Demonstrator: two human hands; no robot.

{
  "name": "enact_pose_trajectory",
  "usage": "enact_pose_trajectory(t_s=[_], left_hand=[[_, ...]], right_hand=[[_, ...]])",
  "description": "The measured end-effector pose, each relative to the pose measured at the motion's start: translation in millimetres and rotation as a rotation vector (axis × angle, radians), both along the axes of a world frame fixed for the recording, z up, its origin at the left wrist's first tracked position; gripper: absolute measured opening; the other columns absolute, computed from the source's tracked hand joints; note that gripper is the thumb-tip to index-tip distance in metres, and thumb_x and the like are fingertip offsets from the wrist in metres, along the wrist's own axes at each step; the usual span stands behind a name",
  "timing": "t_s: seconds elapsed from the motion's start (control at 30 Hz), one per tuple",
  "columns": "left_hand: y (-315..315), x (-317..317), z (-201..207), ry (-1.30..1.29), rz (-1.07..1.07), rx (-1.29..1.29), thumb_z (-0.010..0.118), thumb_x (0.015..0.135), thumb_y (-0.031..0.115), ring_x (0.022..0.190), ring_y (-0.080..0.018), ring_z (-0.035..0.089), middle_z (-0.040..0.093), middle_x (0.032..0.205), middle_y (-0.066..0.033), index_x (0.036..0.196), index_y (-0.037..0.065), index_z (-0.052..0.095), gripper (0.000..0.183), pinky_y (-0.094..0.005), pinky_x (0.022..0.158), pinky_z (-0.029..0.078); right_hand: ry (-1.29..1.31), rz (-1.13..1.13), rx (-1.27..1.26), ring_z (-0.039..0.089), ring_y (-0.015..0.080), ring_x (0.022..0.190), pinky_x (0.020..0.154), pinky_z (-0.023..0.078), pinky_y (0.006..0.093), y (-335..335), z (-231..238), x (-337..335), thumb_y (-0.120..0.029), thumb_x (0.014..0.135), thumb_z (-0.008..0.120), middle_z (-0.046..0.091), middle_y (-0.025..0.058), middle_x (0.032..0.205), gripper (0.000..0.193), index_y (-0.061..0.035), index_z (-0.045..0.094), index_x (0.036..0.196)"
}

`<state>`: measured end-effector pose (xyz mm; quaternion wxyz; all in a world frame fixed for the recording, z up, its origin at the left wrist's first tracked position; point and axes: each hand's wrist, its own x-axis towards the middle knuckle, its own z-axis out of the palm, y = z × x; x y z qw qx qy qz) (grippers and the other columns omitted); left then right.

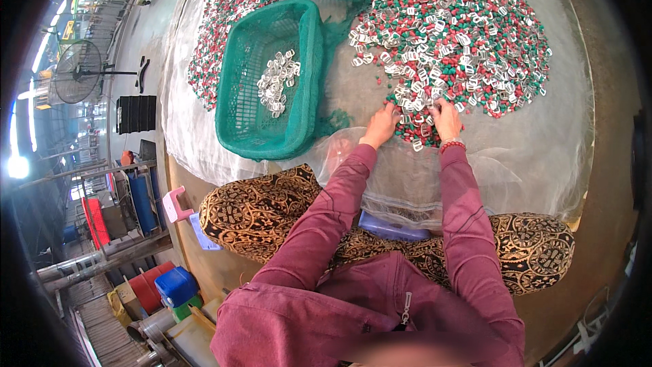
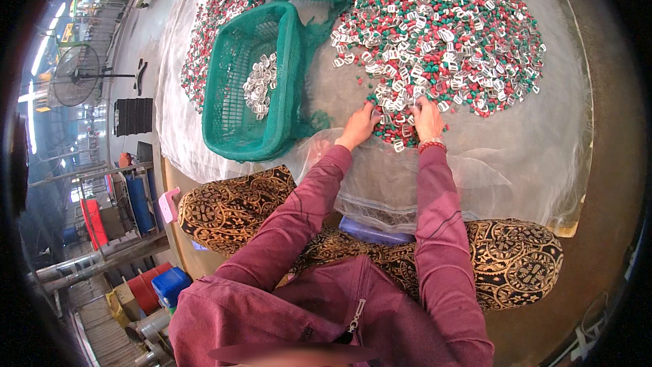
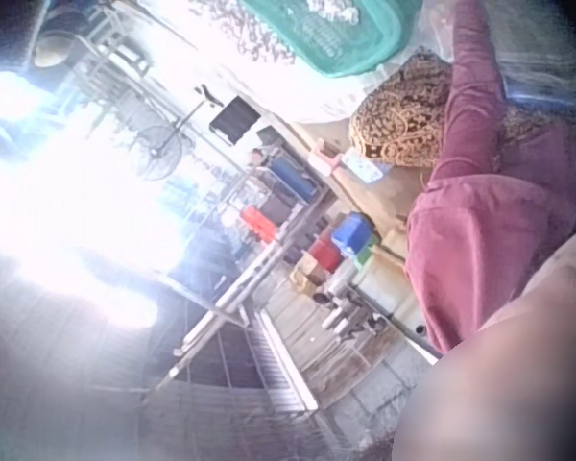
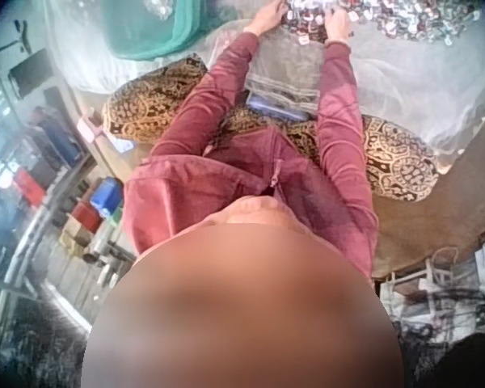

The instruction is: The person sits on a low stool and sorts small red, green, and white plastic components from a large pile on the floor. They pick up the items by hand and place them into a green basket. Other workers are visible nearby performing similar tasks.

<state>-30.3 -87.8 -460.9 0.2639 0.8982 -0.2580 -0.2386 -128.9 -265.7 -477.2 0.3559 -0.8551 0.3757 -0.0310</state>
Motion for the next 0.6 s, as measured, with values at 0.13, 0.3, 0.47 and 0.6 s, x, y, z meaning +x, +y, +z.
enact_pose_trajectory(t_s=[0.13,0.3,0.47,0.6], left_hand=[[-7.2,17.2,25.9,0.630,0.244,-0.419,0.053,0.085,0.026,0.066,-0.0146,0.052,0.054,0.070,-0.0009,0.087,0.008,0.053,0.018,-0.0264,0.050,0.040],[-9.0,31.8,76.4,1.279,0.416,-1.111,0.047,0.080,0.012,0.062,-0.0147,0.048,0.054,0.082,-0.0075,0.089,0.010,0.048,0.010,-0.0215,0.039,0.036],[-19.3,33.3,118.8,1.134,0.152,-1.052,0.051,0.079,0.008,0.063,-0.0099,0.046,0.053,0.086,-0.0048,0.090,0.008,0.051,0.011,-0.0199,0.040,0.033],[-19.5,25.0,144.9,0.934,0.019,-0.757,0.066,0.080,0.017,0.056,-0.0015,0.040,0.053,0.079,0.0049,0.104,0.008,0.058,0.026,-0.0179,0.046,0.032]], right_hand=[[-0.327,-0.033,0.296,0.052,0.0192,0.053,0.051,0.040,0.0334,-20.7,-14.0,0.5,-0.028,0.082,0.062,0.058,0.0073,0.062,0.024,-0.0045,0.062,0.085],[-0.369,0.048,1.119,0.032,-0.0008,0.044,0.040,0.020,0.0184,-15.6,101.3,6.2,-0.029,0.084,0.062,0.045,-0.0091,0.057,0.022,-0.0073,0.064,0.079],[-0.370,0.073,0.896,0.030,-0.0017,0.042,0.038,0.018,0.0172,-8.4,143.2,4.4,-0.022,0.082,0.065,0.048,-0.0085,0.057,0.019,-0.0033,0.064,0.088],[-0.553,0.059,1.157,0.031,-0.0011,0.041,0.038,0.021,0.0177,-7.1,149.9,1.1,-0.014,0.082,0.064,0.047,-0.0080,0.060,0.016,-0.0018,0.060,0.093]])
